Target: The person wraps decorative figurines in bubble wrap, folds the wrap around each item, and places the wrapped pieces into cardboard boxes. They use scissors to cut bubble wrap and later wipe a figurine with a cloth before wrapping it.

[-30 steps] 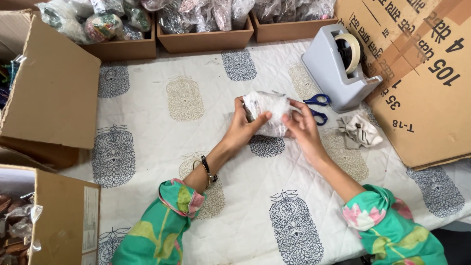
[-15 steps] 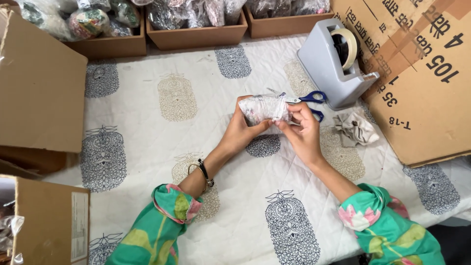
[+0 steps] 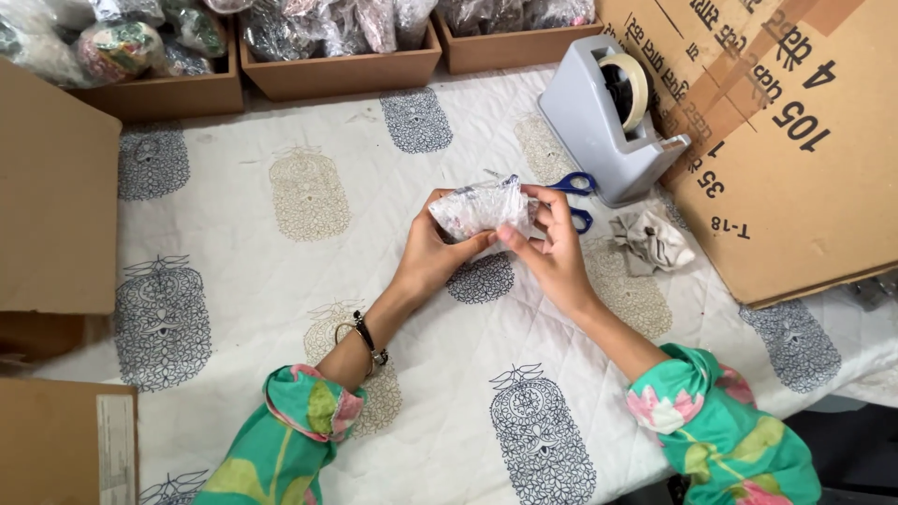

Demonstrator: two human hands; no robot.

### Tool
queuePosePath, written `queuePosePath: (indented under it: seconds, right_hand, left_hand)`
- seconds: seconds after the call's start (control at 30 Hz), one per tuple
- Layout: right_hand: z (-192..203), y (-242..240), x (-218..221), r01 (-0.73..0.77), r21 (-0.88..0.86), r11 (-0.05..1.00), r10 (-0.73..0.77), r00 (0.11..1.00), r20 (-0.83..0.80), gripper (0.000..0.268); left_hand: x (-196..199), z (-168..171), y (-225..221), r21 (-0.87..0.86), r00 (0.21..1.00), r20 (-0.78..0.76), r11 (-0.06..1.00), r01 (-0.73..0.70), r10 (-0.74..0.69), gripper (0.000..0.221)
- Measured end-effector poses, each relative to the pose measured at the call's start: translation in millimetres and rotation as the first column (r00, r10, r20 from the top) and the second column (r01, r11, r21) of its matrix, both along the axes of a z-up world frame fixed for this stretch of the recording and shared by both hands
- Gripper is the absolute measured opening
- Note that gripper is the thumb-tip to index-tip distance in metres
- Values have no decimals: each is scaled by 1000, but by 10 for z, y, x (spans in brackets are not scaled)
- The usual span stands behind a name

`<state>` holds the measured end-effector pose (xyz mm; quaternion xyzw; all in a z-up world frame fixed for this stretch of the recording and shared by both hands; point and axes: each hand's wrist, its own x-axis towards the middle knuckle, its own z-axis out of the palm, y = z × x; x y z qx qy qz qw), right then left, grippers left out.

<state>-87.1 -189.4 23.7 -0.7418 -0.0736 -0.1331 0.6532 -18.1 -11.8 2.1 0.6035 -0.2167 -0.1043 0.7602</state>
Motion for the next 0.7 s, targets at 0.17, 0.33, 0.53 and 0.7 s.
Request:
queuePosePath:
  seconds: [0.17, 0.33, 0.53, 0.7]
  right_hand:
    - [-28, -68, 28, -29, 30, 999, 28, 999, 41, 51]
    - [51, -43, 56, -19, 21, 1000, 18, 997, 72, 51]
    - [77, -173, 84, 79, -190, 979, -62, 994, 91, 55]
    - [142, -524, 122, 327, -228, 917, -225, 896, 382, 45]
  left_hand:
    - [-4, 62, 44, 15, 999, -41, 1000, 22, -22, 53]
    - [6, 88, 42, -7, 996, -78, 999, 44, -45, 55]
    - [-9, 113, 39, 5, 995, -89, 999, 54, -53, 58]
    - [12, 79, 46, -62, 993, -117, 998, 0, -7, 55]
